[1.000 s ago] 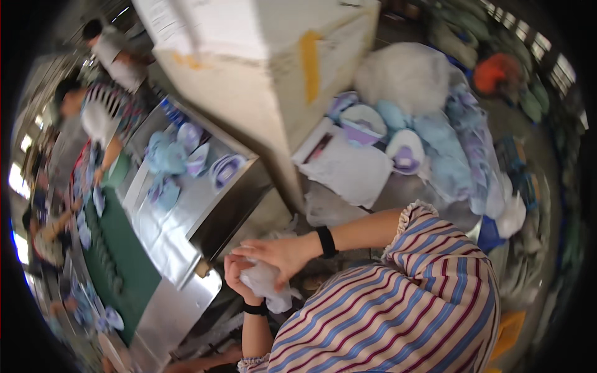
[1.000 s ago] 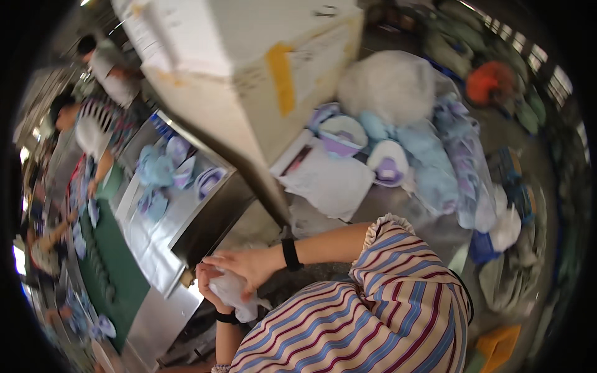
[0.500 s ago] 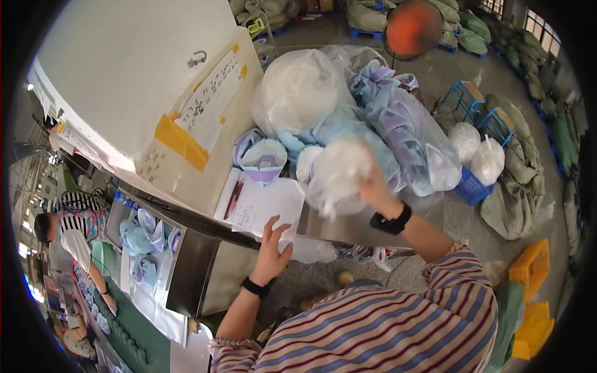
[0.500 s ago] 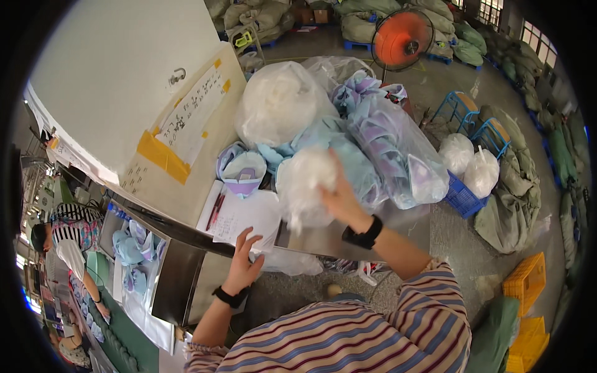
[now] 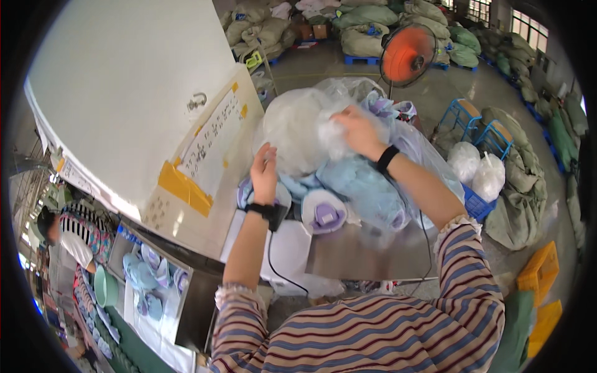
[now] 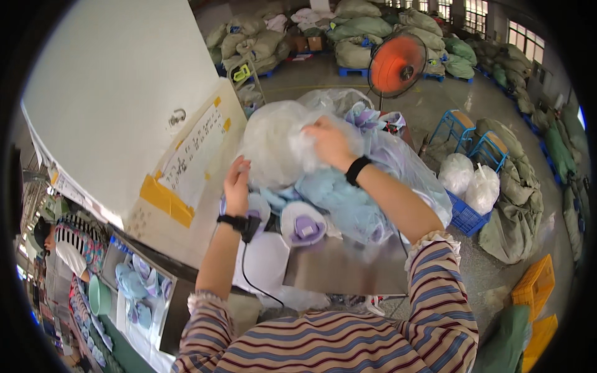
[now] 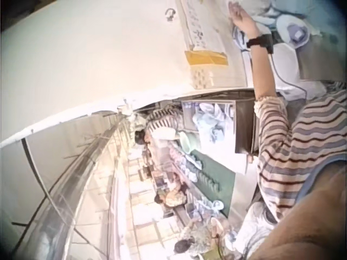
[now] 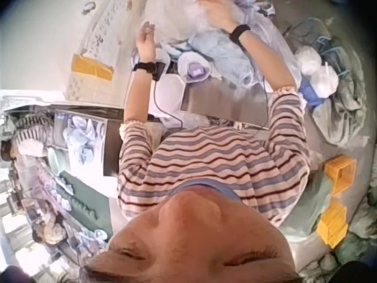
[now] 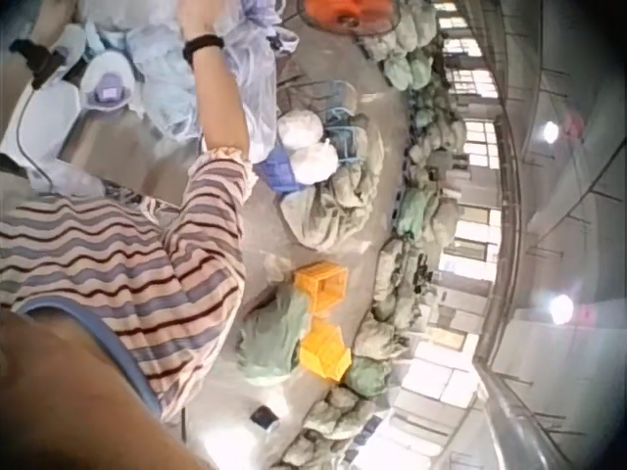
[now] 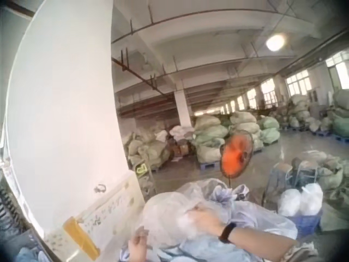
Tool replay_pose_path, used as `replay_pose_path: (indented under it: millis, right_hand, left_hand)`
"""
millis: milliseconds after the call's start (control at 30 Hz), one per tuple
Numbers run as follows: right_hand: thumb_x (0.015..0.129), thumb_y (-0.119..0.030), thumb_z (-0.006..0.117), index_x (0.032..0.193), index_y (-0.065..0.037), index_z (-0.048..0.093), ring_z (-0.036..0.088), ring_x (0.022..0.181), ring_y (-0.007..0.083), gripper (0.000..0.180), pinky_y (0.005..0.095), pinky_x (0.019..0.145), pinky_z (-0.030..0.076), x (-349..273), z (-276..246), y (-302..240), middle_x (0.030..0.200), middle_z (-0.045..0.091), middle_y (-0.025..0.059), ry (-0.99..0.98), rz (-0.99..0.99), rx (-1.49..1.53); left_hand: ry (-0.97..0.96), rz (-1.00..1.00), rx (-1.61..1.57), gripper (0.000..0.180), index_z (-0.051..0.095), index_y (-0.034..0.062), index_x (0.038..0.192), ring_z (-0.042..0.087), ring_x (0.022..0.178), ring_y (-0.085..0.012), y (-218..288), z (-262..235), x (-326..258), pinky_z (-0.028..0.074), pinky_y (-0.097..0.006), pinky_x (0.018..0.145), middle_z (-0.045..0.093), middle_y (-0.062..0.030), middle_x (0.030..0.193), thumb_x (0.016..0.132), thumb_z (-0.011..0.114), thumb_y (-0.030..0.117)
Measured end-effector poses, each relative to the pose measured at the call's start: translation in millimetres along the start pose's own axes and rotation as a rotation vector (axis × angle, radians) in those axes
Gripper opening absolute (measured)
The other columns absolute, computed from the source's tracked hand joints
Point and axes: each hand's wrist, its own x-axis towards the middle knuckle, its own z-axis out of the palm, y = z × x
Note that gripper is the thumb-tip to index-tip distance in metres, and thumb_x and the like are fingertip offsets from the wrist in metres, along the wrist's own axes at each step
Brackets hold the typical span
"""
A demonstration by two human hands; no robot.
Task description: The person packs light blue and purple slippers into a clear plastic bag at a factory workstation. They repeatedly pick up slippers from a pile on the table, fold them, and place them into the bag, occasionally adjusting the contents. Other workers are visible in the background performing similar tasks.
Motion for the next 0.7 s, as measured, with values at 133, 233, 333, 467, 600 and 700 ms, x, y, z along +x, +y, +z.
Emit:
replay_pose_path:
  millis: [133,233,333,467,600,700]
  right_hand:
    - [0.067,0.000,0.052,0.105,-0.012,0.057,0.053,0.096,0.0327,0.040,0.0392,0.078,0.045,24.4,89.1,-14.5,0.102,0.052,0.0154,0.005,-0.345,-0.022]
    - [0.075,-0.011,0.051,0.117,-0.017,0.050,0.046,0.112,0.0308,0.043,0.0416,0.089,0.042,60.0,149.2,3.0,0.122,0.046,0.0130,-0.485,-0.559,-0.395]
    - [0.080,-0.016,0.048,0.121,-0.020,0.047,0.041,0.119,0.0318,0.042,0.0428,0.095,0.038,91.7,173.9,-35.6,0.135,0.036,0.0115,-0.921,0.009,-0.365]
    - [0.083,-0.017,0.044,0.122,-0.020,0.046,0.038,0.121,0.0308,0.040,0.0407,0.096,0.037,84.7,197.6,-18.4,0.138,0.033,0.0077,-0.835,-0.194,-0.342]
    - [0.079,-0.012,0.049,0.114,-0.013,0.054,0.048,0.109,0.0288,0.035,0.0388,0.089,0.041,66.7,164.1,8.8,0.125,0.046,0.0103,-0.665,-0.486,0.014]
    - [0.076,-0.011,0.054,0.105,-0.008,0.059,0.055,0.098,0.0259,0.029,0.0355,0.082,0.044,38.0,65.3,-13.7,0.105,0.059,0.0107,-0.684,-0.327,0.254]
  left_hand:
    - [-0.177,0.218,-0.086,0.037,0.047,0.0011,0.118,0.050,0.091,-0.0114,37.0,-5.7,-11.0,0.038,-0.023,0.078,0.054,-0.0056,0.110,0.082,0.045,-0.003]
    - [-0.405,0.102,-0.049,0.043,0.044,0.0007,0.121,0.051,0.098,-0.0158,48.6,0.3,-16.9,0.038,-0.025,0.080,0.051,-0.0076,0.114,0.079,0.045,-0.006]
    - [-0.350,0.222,-0.027,0.047,0.040,-0.0008,0.125,0.049,0.093,-0.0121,53.5,-23.5,-25.7,0.038,-0.024,0.077,0.051,-0.0091,0.113,0.079,0.047,-0.005]
    - [-0.376,0.263,0.155,0.045,0.040,-0.0012,0.124,0.048,0.101,-0.0190,57.0,-39.9,-14.0,0.038,-0.030,0.083,0.047,-0.0118,0.119,0.080,0.049,-0.003]
    - [-0.227,0.312,0.573,0.046,0.044,0.0025,0.122,0.047,0.101,-0.0241,43.0,-32.9,-17.4,0.037,-0.035,0.086,0.049,-0.0120,0.113,0.077,0.053,-0.001]
    - [0.073,0.661,0.875,0.049,0.049,0.0062,0.117,0.040,0.110,-0.0317,62.0,-15.1,-49.4,0.035,-0.040,0.090,0.043,-0.0130,0.118,0.070,0.061,0.002]
